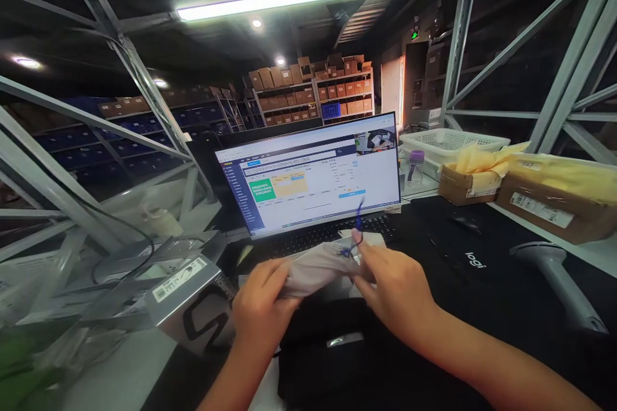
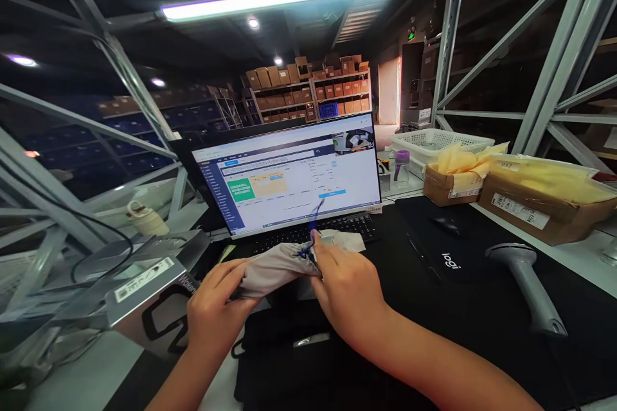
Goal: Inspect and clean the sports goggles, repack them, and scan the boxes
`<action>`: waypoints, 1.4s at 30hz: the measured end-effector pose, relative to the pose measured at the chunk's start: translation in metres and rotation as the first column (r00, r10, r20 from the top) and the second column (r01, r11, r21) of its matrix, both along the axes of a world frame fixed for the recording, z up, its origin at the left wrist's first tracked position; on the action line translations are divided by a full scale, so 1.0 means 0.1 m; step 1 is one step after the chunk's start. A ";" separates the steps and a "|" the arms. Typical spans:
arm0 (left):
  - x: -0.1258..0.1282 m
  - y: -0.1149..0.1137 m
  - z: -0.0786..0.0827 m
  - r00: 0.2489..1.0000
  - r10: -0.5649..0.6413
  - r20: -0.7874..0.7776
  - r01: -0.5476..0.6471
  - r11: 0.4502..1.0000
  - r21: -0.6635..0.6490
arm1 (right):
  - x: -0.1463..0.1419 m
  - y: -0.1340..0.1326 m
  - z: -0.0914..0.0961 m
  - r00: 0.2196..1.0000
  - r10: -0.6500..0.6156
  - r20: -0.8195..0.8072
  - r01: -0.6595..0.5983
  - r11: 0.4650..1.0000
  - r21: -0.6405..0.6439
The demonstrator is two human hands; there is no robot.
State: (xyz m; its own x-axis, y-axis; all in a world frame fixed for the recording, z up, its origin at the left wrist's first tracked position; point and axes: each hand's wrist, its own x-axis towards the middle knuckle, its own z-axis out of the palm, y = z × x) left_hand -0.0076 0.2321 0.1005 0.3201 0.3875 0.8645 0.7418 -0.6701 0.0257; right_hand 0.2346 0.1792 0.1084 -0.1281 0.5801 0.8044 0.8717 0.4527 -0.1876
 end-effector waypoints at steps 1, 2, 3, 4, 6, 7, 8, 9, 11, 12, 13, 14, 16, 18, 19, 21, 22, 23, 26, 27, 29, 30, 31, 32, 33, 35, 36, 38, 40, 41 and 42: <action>0.00 0.01 0.00 1.000 0.001 0.003 -0.001 1.000 0.001 | 0.02 0.00 0.01 0.999 0.019 -0.048 -0.022 0.999 -0.050; -0.01 0.02 0.00 1.000 -0.001 0.010 0.001 1.000 0.006 | 0.04 0.01 0.03 0.993 0.055 -0.100 -0.066 0.992 -0.112; -0.02 0.03 0.01 1.000 -0.005 0.018 0.004 1.000 0.012 | 0.06 0.01 0.04 0.983 0.103 -0.149 -0.129 0.976 -0.176; -0.03 0.04 0.01 1.000 -0.007 0.026 0.007 1.000 0.021 | 0.07 0.02 0.05 0.969 0.159 -0.192 -0.202 0.951 -0.235; -0.05 0.05 0.03 0.999 -0.014 0.039 0.013 0.999 0.039 | 0.07 0.03 0.07 0.929 0.270 -0.253 -0.341 0.890 -0.304; -0.05 0.06 0.03 0.999 -0.019 0.042 0.017 0.999 0.051 | 0.07 0.03 0.07 0.910 0.314 -0.270 -0.389 0.873 -0.295; -0.05 0.06 0.04 0.999 -0.023 0.043 0.020 0.998 0.068 | 0.06 0.03 0.07 0.895 0.350 -0.276 -0.420 0.871 -0.257; -0.05 0.06 0.04 0.999 -0.029 0.042 0.025 0.996 0.083 | 0.05 0.04 0.06 0.882 0.382 -0.275 -0.441 0.876 -0.196; -0.05 0.06 0.04 0.998 -0.054 0.032 0.051 0.994 0.097 | 0.04 0.03 0.07 0.858 0.443 -0.260 -0.474 0.878 -0.067; -0.05 0.06 0.04 0.997 -0.071 0.023 0.068 0.993 0.099 | 0.04 0.03 0.08 0.844 0.471 -0.256 -0.491 0.871 -0.017; -0.04 0.06 0.04 0.996 -0.091 0.013 0.089 0.991 0.099 | 0.04 0.02 0.09 0.829 0.499 -0.253 -0.513 0.858 0.014; -0.04 0.06 0.04 0.993 -0.114 0.001 0.113 0.988 0.100 | 0.04 0.01 0.11 0.811 0.530 -0.247 -0.542 0.840 0.020; -0.04 0.06 0.04 0.987 -0.162 -0.022 0.163 0.979 0.119 | 0.05 0.00 0.13 0.780 0.587 -0.215 -0.607 0.794 -0.033; -0.05 0.07 0.04 0.981 -0.190 -0.048 0.195 0.970 0.142 | 0.06 0.00 0.13 0.787 0.595 -0.162 -0.615 0.779 -0.125; -0.05 0.07 0.04 0.979 -0.195 -0.061 0.202 0.969 0.142 | 0.07 0.00 0.11 0.817 0.565 -0.116 -0.577 0.801 -0.162; -0.06 0.06 0.05 0.977 -0.198 -0.081 0.206 0.971 0.123 | 0.09 0.01 0.07 0.908 0.418 0.017 -0.410 0.898 -0.159; -0.06 0.05 0.06 0.973 -0.211 -0.091 0.220 0.970 0.102 | 0.11 0.02 0.05 0.945 0.317 0.084 -0.304 0.943 -0.132; -0.05 0.04 0.07 0.967 -0.236 -0.097 0.244 0.967 0.075 | 0.12 0.01 0.04 0.967 0.216 0.138 -0.203 0.974 -0.105; -0.03 0.01 0.11 0.940 -0.324 -0.104 0.319 0.946 -0.057 | 0.17 -0.01 0.07 0.973 0.029 0.227 0.006 0.988 -0.155; -0.02 0.01 0.12 0.934 -0.344 -0.097 0.333 0.936 -0.115 | 0.18 -0.02 0.09 0.967 0.015 0.254 0.041 0.975 -0.217; 0.00 0.00 0.13 0.925 -0.372 -0.079 0.347 0.910 -0.227 | 0.19 -0.04 0.14 0.954 0.030 0.297 0.078 0.936 -0.344; 0.01 -0.01 0.13 0.921 -0.383 -0.072 0.351 0.897 -0.270 | 0.20 -0.04 0.16 0.951 0.050 0.304 0.077 0.917 -0.391; 0.01 -0.01 0.12 0.919 -0.389 -0.068 0.353 0.886 -0.300 | 0.20 -0.03 0.17 0.952 0.076 0.296 0.060 0.903 -0.425; 0.02 -0.01 0.12 0.918 -0.391 -0.067 0.352 0.880 -0.318 | 0.20 -0.02 0.18 0.957 0.110 0.268 0.022 0.894 -0.447; 0.02 -0.01 0.11 0.919 -0.388 -0.068 0.348 0.880 -0.324 | 0.20 -0.01 0.17 0.964 0.150 0.219 -0.034 0.888 -0.458; 0.02 0.00 0.10 0.925 -0.372 -0.073 0.333 0.890 -0.311 | 0.18 0.02 0.15 0.974 0.210 0.085 -0.152 0.884 -0.443; 0.01 0.00 0.10 0.929 -0.363 -0.079 0.325 0.898 -0.296 | 0.17 0.03 0.15 0.973 0.229 0.022 -0.198 0.885 -0.422; 0.01 0.01 0.09 0.936 -0.339 -0.091 0.307 0.917 -0.253 | 0.16 0.06 0.13 0.961 0.268 -0.068 -0.273 0.882 -0.385; -0.01 0.02 0.07 0.944 -0.311 -0.105 0.290 0.940 -0.180 | 0.16 0.09 0.12 0.937 0.326 -0.126 -0.349 0.864 -0.363; -0.01 0.02 0.06 0.948 -0.296 -0.120 0.283 0.952 -0.116 | 0.16 0.10 0.11 0.921 0.358 -0.152 -0.389 0.853 -0.348; -0.02 0.01 0.06 0.951 -0.276 -0.142 0.274 0.961 -0.031 | 0.16 0.12 0.10 0.907 0.383 -0.174 -0.420 0.848 -0.322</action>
State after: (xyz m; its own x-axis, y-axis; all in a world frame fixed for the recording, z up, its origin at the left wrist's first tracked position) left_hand -0.0093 0.2332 0.1061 0.5363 0.2760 0.7976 0.5253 -0.8489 -0.0594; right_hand 0.2509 0.1912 0.1180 -0.3403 0.7369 0.5841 0.5957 0.6496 -0.4724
